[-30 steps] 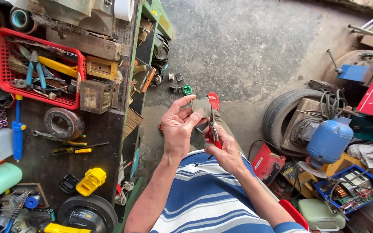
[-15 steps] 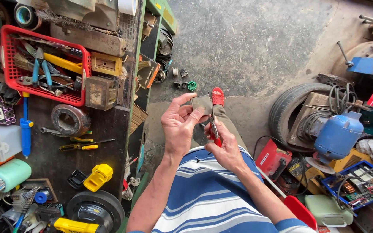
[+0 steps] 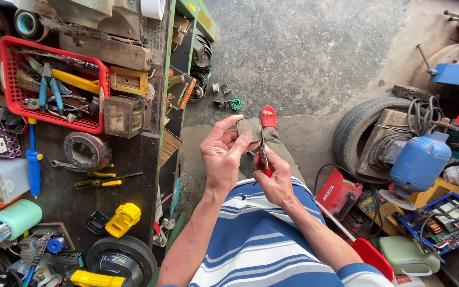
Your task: Assembling and repairing components of a yellow power tool housing at a workbench.
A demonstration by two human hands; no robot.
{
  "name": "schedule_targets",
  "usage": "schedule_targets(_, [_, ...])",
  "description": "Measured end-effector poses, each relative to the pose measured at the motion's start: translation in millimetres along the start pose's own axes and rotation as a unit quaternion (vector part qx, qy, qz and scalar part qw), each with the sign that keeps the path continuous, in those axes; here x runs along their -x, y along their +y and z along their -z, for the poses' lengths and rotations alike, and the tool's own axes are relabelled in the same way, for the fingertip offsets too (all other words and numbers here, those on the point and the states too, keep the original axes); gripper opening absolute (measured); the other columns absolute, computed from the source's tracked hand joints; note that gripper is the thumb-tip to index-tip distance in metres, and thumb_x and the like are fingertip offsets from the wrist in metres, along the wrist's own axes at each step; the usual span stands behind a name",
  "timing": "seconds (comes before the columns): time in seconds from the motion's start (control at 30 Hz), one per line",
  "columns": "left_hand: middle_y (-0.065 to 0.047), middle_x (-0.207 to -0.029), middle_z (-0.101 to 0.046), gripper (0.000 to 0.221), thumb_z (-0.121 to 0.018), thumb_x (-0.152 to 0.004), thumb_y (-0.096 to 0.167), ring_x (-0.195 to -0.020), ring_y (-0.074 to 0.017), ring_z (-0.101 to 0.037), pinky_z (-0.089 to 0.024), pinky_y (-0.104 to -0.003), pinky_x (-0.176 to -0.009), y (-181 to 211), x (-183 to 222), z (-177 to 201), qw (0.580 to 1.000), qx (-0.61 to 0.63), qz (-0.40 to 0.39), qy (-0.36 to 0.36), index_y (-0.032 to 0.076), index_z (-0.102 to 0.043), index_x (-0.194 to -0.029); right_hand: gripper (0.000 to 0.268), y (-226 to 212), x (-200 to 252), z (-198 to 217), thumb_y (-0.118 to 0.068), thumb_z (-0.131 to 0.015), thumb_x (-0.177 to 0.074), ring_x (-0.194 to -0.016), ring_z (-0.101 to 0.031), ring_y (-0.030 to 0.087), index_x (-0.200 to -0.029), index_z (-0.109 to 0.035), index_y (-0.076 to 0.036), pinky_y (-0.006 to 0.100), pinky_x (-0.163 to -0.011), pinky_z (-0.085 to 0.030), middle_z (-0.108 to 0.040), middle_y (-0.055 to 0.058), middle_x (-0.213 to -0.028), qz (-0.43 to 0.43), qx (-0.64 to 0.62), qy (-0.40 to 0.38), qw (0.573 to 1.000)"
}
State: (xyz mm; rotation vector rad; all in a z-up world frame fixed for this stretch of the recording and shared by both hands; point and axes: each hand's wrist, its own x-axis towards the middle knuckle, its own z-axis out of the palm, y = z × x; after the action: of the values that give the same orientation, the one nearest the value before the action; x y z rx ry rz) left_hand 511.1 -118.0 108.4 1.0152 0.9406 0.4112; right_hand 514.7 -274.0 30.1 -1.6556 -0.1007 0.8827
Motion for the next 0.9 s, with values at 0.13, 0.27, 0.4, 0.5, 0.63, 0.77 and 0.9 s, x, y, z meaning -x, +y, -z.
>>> schedule_targets(0.13, [-0.026, -0.091, -0.075, 0.035, -0.071, -0.090, -0.006, -0.082, -0.0271, -0.077, -0.070, -0.043, -0.071, -4.8, -0.7, -5.0, 1.000, -0.007, -0.001, -0.002, 0.003, -0.069, -0.123, 0.056, 21.2, -2.3, 3.5, 0.006, -0.062, -0.065, -0.067, -0.060, 0.014, -0.119, -0.075, -0.005, 0.029, -0.063, -0.051, -0.061, 0.007, -0.075, 0.019, 0.001, 0.022, 1.000])
schedule_targets(0.27, [-0.026, -0.091, -0.075, 0.034, -0.071, -0.090, -0.006, -0.081, -0.0266, -0.077, -0.070, -0.041, -0.070, -6.0, 0.1, -9.0, 1.000, -0.010, 0.004, -0.003, 0.003, -0.069, -0.123, 0.056, 21.0, -2.2, 3.2, 0.005, -0.064, -0.064, -0.063, -0.059, 0.012, -0.117, -0.076, -0.006, 0.028, -0.060, -0.051, -0.063, 0.005, -0.072, 0.026, 0.005, 0.032, 0.999])
schedule_targets(0.4, [-0.026, -0.091, -0.075, 0.034, -0.071, -0.090, -0.007, -0.080, -0.0265, -0.078, -0.070, -0.041, -0.069, -7.8, -1.3, -11.9, 1.000, -0.016, 0.003, -0.003, 0.003, -0.069, -0.123, 0.050, 20.8, -3.8, 2.9, 0.005, -0.062, -0.065, -0.060, -0.056, 0.013, -0.112, -0.078, -0.006, 0.027, -0.056, -0.049, -0.061, 0.005, -0.069, 0.059, -0.004, 0.042, 0.997])
schedule_targets(0.5, [-0.026, -0.091, -0.075, 0.034, -0.071, -0.090, -0.007, -0.079, -0.0262, -0.078, -0.070, -0.041, -0.069, -8.2, -2.2, -12.6, 1.000, -0.022, 0.002, -0.005, 0.003, -0.069, -0.122, 0.052, 18.0, -4.6, 2.4, 0.005, -0.062, -0.065, -0.060, -0.057, 0.012, -0.113, -0.078, -0.006, 0.027, -0.055, -0.049, -0.061, 0.005, -0.068, 0.066, -0.009, 0.046, 0.997])
schedule_targets(0.63, [-0.026, -0.089, -0.075, 0.034, -0.071, -0.090, -0.008, -0.074, -0.0274, -0.078, -0.070, -0.041, -0.066, -11.3, -3.6, -13.6, 1.000, -0.021, 0.002, 0.000, 0.004, -0.069, -0.122, 0.055, 13.1, -5.1, 3.4, 0.006, -0.062, -0.065, -0.059, -0.057, 0.012, -0.115, -0.079, -0.007, 0.026, -0.055, -0.049, -0.063, 0.005, -0.068, 0.067, -0.020, 0.047, 0.996])
schedule_targets(0.77, [-0.027, -0.089, -0.075, 0.034, -0.071, -0.089, -0.008, -0.072, -0.0280, -0.078, -0.071, -0.040, -0.065, -11.9, -6.8, -16.2, 1.000, -0.024, 0.000, -0.002, 0.003, -0.068, -0.121, 0.052, 7.9, -8.3, 2.4, 0.006, -0.064, -0.066, -0.056, -0.058, 0.013, -0.114, -0.079, -0.008, 0.027, -0.057, -0.051, -0.060, 0.005, -0.062, 0.083, -0.004, 0.059, 0.995])
schedule_targets(0.9, [-0.026, -0.091, -0.075, 0.033, -0.071, -0.090, -0.007, -0.079, -0.0277, -0.078, -0.070, -0.041, -0.069, -20.9, -9.3, -19.5, 1.000, -0.020, 0.011, 0.003, 0.004, -0.069, -0.121, 0.031, -18.4, -14.9, 8.2, 0.002, -0.069, -0.074, -0.055, -0.055, 0.011, -0.102, -0.079, -0.008, 0.028, -0.054, -0.050, -0.061, 0.007, -0.060, 0.104, 0.006, 0.087, 0.991])
